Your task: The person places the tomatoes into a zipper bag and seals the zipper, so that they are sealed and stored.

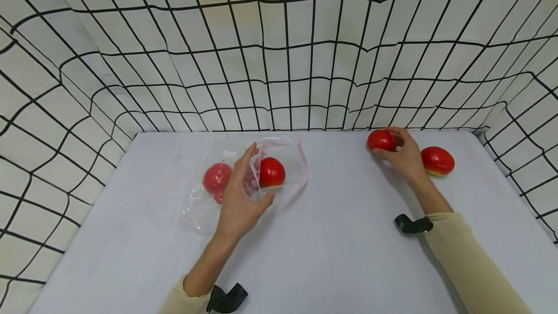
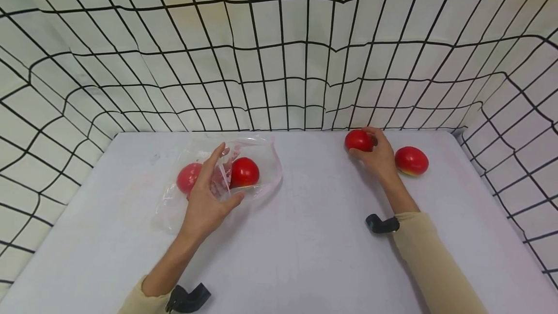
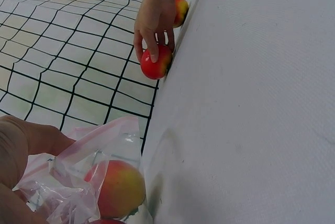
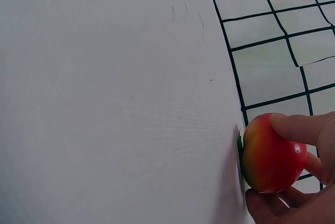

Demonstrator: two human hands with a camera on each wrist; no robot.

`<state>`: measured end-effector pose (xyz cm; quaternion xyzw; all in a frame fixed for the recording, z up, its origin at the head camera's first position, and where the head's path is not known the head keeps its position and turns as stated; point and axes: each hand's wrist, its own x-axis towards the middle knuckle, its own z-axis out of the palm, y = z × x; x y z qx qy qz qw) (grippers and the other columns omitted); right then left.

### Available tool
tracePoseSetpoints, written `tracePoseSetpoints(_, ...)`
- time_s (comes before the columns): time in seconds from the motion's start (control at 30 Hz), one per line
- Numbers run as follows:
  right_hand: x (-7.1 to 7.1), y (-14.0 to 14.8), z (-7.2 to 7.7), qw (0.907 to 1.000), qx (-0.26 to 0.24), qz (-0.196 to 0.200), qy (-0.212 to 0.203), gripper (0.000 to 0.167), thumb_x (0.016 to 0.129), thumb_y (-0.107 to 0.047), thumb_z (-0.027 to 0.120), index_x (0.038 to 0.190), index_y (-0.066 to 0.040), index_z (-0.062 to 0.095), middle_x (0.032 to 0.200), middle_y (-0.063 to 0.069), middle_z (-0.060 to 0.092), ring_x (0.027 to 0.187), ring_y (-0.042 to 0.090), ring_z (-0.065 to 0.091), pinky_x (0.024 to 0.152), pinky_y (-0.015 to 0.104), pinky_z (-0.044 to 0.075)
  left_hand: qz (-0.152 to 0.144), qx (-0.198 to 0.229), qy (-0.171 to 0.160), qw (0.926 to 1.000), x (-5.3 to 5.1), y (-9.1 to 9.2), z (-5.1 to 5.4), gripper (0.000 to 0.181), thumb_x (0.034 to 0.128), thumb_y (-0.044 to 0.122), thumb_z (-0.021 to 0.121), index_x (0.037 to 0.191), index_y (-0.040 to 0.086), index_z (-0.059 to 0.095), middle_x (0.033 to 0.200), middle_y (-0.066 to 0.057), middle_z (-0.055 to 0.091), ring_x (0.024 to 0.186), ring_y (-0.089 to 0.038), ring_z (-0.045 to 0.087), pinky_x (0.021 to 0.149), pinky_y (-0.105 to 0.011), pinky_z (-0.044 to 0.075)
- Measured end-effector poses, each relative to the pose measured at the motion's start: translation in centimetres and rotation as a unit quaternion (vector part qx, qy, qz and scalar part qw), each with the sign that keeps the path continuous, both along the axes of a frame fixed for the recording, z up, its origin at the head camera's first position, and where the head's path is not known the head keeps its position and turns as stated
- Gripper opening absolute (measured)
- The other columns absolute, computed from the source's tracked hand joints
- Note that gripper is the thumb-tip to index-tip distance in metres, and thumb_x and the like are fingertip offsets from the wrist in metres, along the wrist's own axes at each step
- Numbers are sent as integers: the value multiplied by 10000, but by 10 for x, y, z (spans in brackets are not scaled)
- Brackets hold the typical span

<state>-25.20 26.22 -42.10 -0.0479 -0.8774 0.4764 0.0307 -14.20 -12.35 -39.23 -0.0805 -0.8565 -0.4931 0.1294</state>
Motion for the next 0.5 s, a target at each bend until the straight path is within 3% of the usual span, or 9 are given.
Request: tracePoseSetpoints(0.5, 6, -2, 4, 9998, 61, 153, -101, 838, 953, -308, 756, 1629, -146, 288, 1647, 223, 354, 1426, 469, 430, 1074, 622, 516, -53, 26, 78, 10000, 0, 0, 2, 1126, 689, 36, 919, 1628, 266, 343, 1589, -4, 477, 1506, -228, 425, 1052, -522, 565)
